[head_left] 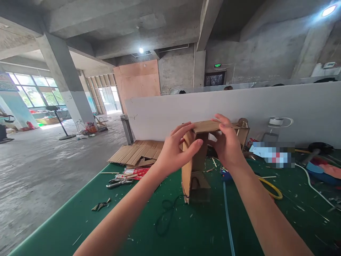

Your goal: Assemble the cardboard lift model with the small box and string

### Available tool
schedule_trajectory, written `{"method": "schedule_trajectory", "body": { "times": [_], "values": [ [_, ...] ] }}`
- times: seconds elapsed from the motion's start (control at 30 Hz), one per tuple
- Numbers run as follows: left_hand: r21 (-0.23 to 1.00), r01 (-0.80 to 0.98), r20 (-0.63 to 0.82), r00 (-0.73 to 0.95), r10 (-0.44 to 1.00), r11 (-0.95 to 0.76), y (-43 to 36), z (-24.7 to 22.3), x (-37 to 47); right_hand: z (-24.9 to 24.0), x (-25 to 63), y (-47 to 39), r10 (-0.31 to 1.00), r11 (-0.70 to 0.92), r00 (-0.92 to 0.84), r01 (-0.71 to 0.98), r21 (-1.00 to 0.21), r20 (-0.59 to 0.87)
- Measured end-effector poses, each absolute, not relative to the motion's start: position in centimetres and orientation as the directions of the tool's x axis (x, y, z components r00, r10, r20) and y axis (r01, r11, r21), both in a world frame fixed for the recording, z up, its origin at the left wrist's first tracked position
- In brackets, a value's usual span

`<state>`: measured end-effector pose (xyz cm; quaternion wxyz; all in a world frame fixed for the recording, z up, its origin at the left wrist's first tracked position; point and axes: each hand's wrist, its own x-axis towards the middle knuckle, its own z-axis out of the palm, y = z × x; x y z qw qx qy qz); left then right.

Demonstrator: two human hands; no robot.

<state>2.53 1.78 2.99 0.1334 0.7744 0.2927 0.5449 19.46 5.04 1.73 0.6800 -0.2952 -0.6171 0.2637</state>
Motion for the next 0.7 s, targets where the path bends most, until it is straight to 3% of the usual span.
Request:
{"method": "schedule_trajectory", "body": {
  "times": [0.1, 0.2, 0.4, 0.57, 0.7],
  "values": [
    [0.536, 0.311, 0.750, 0.252, 0.612, -0.785, 1.1, 3.3, 2.5, 2.2, 19.4, 4.9, 0.823, 0.565, 0.140, -0.306, -0.766, 0.550],
    [0.487, 0.374, 0.775, 0.231, 0.588, -0.789, 1.2, 3.3, 2.5, 2.6, 19.4, 4.6, 0.842, 0.529, 0.124, -0.380, -0.759, 0.525],
    [0.272, 0.538, 0.855, 0.245, 0.456, -0.798, 2.5, 3.3, 1.9, 2.8, 19.4, 4.2, 0.852, 0.513, 0.115, -0.378, -0.771, 0.511],
    [0.403, 0.370, 0.776, 0.346, 0.527, -0.837, 3.7, 3.2, 1.5, 2.6, 19.0, 4.5, 0.857, 0.513, 0.165, -0.363, -0.778, 0.488],
    [0.466, 0.354, 0.764, 0.302, 0.570, -0.811, 3.9, 3.0, 2.0, 2.3, 18.9, 4.7, 0.773, 0.616, 0.328, -0.185, -0.766, 0.543]
  ]
}}
